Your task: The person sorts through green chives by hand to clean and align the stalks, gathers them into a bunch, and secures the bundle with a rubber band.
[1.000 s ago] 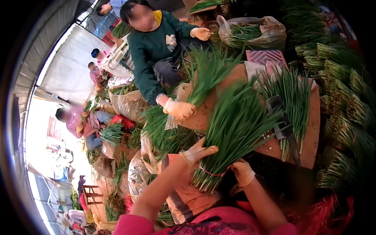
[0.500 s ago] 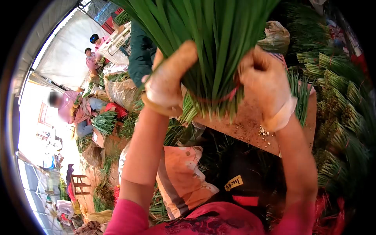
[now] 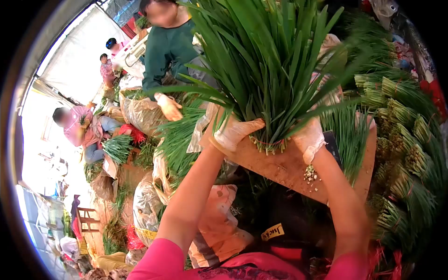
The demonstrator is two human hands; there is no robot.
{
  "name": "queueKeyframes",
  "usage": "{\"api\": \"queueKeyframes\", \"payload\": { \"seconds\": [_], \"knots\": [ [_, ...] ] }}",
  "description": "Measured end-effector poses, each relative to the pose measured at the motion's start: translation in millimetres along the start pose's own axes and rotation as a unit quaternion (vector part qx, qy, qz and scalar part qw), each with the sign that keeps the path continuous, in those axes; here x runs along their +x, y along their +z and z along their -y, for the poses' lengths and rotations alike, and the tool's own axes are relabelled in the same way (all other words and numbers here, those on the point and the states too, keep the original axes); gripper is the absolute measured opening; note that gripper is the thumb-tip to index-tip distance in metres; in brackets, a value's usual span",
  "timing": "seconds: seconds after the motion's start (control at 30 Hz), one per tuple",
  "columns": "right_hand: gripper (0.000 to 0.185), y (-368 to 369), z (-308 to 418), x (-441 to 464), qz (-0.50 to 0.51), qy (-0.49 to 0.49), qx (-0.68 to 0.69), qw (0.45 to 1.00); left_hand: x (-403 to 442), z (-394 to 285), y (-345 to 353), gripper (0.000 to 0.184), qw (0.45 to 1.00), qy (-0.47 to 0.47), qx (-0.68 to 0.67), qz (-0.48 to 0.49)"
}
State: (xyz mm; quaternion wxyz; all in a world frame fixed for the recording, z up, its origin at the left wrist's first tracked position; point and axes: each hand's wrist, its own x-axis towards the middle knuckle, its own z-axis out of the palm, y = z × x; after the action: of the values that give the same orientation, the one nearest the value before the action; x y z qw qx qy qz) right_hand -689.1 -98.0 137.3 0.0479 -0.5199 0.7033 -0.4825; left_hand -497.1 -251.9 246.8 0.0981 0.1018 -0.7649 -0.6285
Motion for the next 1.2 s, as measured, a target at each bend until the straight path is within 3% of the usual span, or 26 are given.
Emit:
{"api": "queueKeyframes", "payload": {
  "seconds": [0.03, 0.1, 0.13, 0.17, 0.27, 0.33, 0.4, 0.47, 0.5, 0.53, 0.57, 0.6, 0.63, 0.7, 0.73, 0.8, 0.83, 0.9, 0.97, 1.0, 1.1, 1.2],
  "knots": [
    [0.016, -3, -4, 5, -0.020, 0.027, 0.027, 0.999, 4, -11, 0, 0.047, 1.000, -0.003, 0.014, -0.004],
    [0.014, -20, 59, 12, -0.080, 0.026, 0.063, 0.994, 2, -36, 3, 0.042, 0.995, 0.052, 0.072, -0.048],
    [0.014, -36, 105, 16, -0.064, 0.074, 0.099, 0.990, 3, -48, 4, 0.041, 0.988, 0.080, 0.107, -0.075],
    [0.013, -44, 106, 19, -0.055, 0.094, 0.054, 0.993, 9, -39, 2, 0.043, 0.993, 0.089, 0.019, -0.071],
    [0.016, -45, 111, 19, -0.052, 0.116, 0.180, 0.975, 12, -27, 5, 0.052, 0.964, 0.070, -0.228, -0.114],
    [0.018, -24, 108, 8, -0.063, 0.143, 0.213, 0.964, 7, 12, 11, 0.054, 0.976, 0.086, -0.089, -0.178],
    [0.021, 16, 34, -7, -0.054, 0.055, 0.087, 0.993, -4, 20, 16, 0.055, 0.972, 0.087, 0.045, -0.215],
    [0.021, 18, 13, 9, -0.071, -0.046, -0.046, 0.995, -6, 8, 11, 0.056, 0.953, 0.082, 0.176, -0.231],
    [0.021, 11, 24, 15, -0.061, -0.092, -0.074, 0.991, -3, 8, 2, 0.054, 0.963, 0.062, 0.177, -0.192],
    [0.019, 7, 36, 9, -0.013, 0.030, 0.097, 0.995, 4, 10, -10, 0.052, 0.972, 0.034, 0.173, -0.152],
    [0.018, 1, 58, 5, -0.008, 0.161, 0.258, 0.953, 16, 11, -23, 0.050, 0.979, 0.013, 0.168, -0.115],
    [0.016, -6, 64, 6, 0.010, 0.224, 0.293, 0.929, 26, 2, -31, 0.059, 0.994, -0.023, 0.086, -0.061],
    [0.014, -8, 67, 7, 0.030, 0.284, 0.327, 0.901, 25, -13, -37, 0.066, 0.990, -0.088, 0.089, -0.063],
    [0.011, 2, 54, -5, 0.049, 0.298, 0.427, 0.852, 16, -47, -43, 0.081, 0.970, -0.220, 0.039, -0.094],
    [0.009, 8, 41, -17, 0.057, 0.304, 0.475, 0.824, 14, -24, -56, 0.085, 0.968, -0.201, 0.054, -0.141],
    [0.008, 25, -5, -53, 0.055, 0.429, 0.427, 0.794, 1, 37, -82, 0.081, 0.964, -0.160, 0.103, -0.187],
    [0.008, 26, 6, -65, 0.036, 0.473, 0.345, 0.810, -8, 56, -89, 0.078, 0.960, -0.140, 0.129, -0.208],
    [0.010, 29, 4, -85, -0.036, 0.464, 0.378, 0.800, -40, 69, -78, 0.064, 0.959, -0.170, 0.092, -0.208],
    [0.012, 27, 4, -89, -0.033, 0.431, 0.358, 0.827, -59, 75, -65, 0.049, 0.941, -0.240, -0.014, -0.240],
    [0.013, 26, 6, -91, -0.034, 0.414, 0.348, 0.841, -68, 81, -61, 0.038, 0.931, -0.234, -0.084, -0.269],
    [0.012, 40, -21, -101, -0.062, 0.383, 0.395, 0.833, -75, 110, -52, 0.031, 0.955, -0.176, -0.041, -0.236],
    [0.013, 46, -17, -97, -0.070, 0.364, 0.451, 0.812, -61, 113, -14, 0.023, 0.987, -0.080, 0.012, -0.138]
  ]
}}
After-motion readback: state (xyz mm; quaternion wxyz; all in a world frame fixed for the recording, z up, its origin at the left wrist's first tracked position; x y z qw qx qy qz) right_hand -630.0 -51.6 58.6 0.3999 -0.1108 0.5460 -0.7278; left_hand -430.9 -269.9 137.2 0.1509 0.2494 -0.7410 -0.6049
